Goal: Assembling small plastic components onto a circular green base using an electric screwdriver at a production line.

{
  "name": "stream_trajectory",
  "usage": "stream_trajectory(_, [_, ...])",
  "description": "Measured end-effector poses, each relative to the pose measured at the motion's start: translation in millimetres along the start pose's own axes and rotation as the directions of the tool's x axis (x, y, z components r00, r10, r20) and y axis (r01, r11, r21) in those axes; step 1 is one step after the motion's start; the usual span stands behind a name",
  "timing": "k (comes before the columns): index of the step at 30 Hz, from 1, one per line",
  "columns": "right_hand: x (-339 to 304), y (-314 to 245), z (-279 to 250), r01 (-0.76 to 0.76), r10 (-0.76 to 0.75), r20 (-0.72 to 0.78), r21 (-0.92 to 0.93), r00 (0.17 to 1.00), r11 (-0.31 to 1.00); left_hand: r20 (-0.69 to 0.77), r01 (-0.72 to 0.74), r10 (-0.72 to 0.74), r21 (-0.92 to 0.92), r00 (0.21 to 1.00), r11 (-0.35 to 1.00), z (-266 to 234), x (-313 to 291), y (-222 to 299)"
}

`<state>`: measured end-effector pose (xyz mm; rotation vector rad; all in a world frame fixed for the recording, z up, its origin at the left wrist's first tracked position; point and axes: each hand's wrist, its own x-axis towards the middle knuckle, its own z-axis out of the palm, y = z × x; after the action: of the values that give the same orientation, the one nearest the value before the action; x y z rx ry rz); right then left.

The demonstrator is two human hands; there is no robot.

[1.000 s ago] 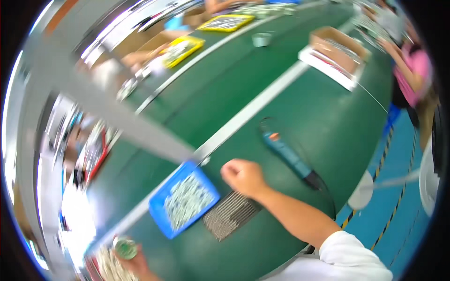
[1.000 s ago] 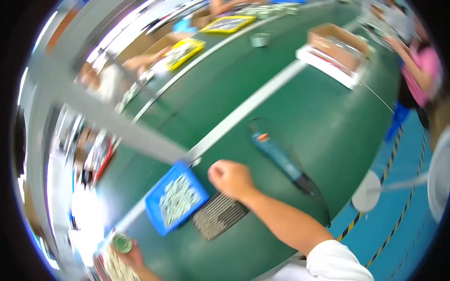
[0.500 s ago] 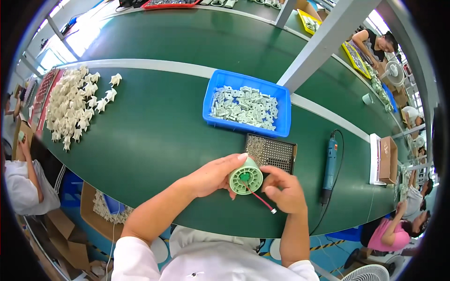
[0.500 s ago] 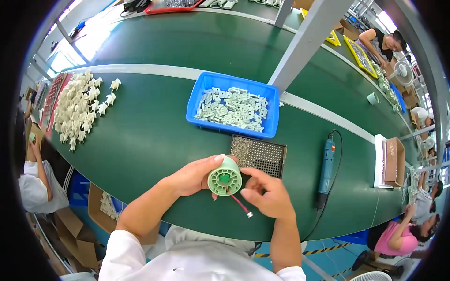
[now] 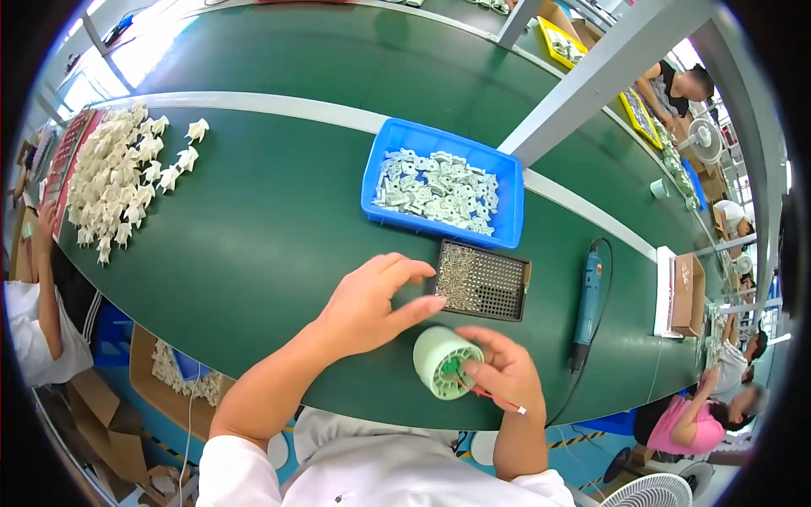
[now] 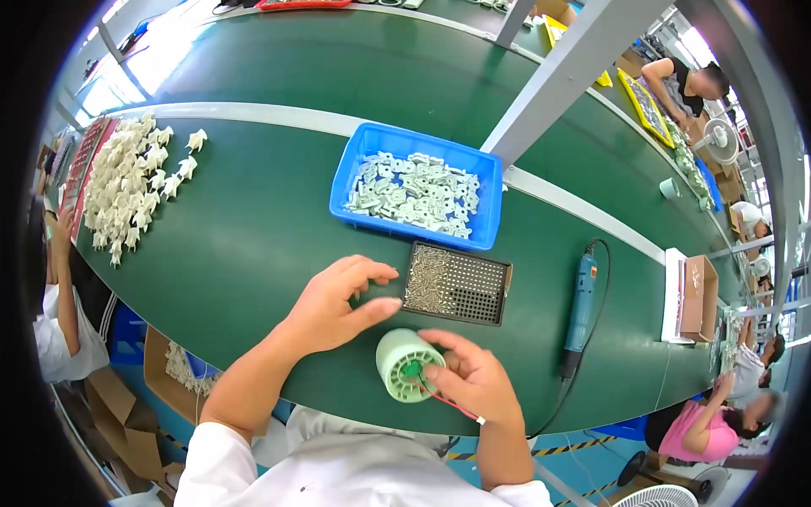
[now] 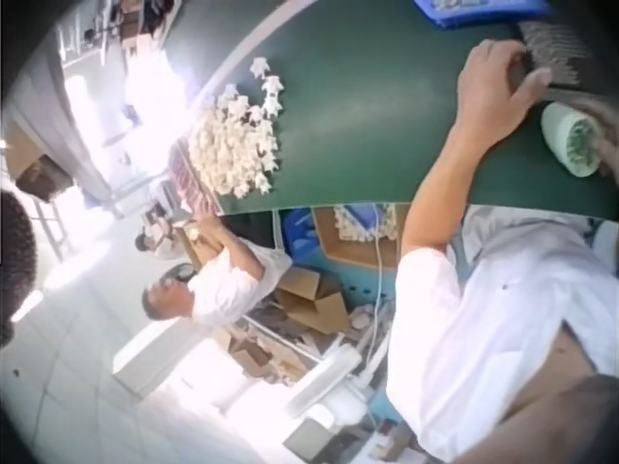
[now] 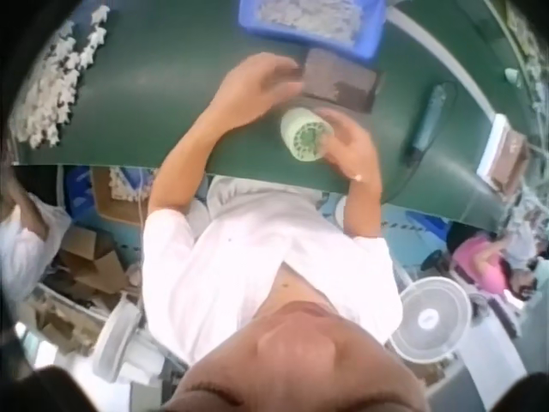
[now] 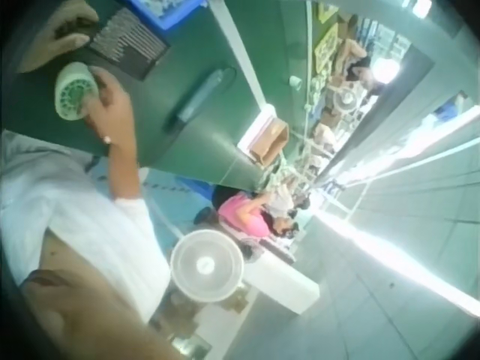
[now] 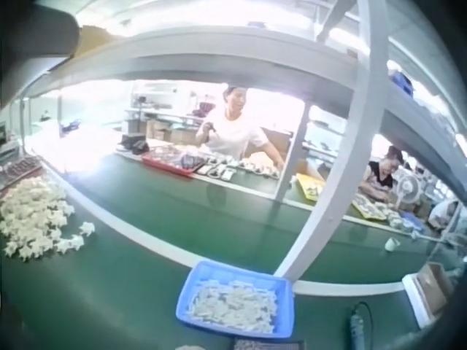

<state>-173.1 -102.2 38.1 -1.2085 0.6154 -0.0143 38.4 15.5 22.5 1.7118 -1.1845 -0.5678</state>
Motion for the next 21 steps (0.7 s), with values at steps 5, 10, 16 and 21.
stream_trajectory(5, [-16.6, 27.5, 6.0, 0.033, 0.002, -0.17, 0.202, 0.985, 0.979, -0.063, -0.159, 0.165, 0.09, 0.984, 0.983, 19.6, -0.2, -4.8])
stream_trajectory(10, [-17.2, 35.8, 5.3, 0.018, 0.042, -0.367, 0.159, 0.929, 0.987, 0.351, -0.322, 0.298, 0.009, 0.888, 0.947, 25.7, -7.7, 2.7])
stream_trajectory(16, [-40.5, 42.4, -8.5, 0.116, -0.008, -0.473, 0.201, 0.881, 0.973, 0.446, -0.301, 0.242, 0.064, 0.862, 0.952, 45.8, -10.8, -0.1])
stream_trajectory(21, [-55.5, 18.9, 4.2, -0.205, 0.249, -0.178, 0.233, 0.952, 0.951, 0.416, -0.264, 0.212, 0.071, 0.884, 0.962, 44.2, -13.3, -0.1])
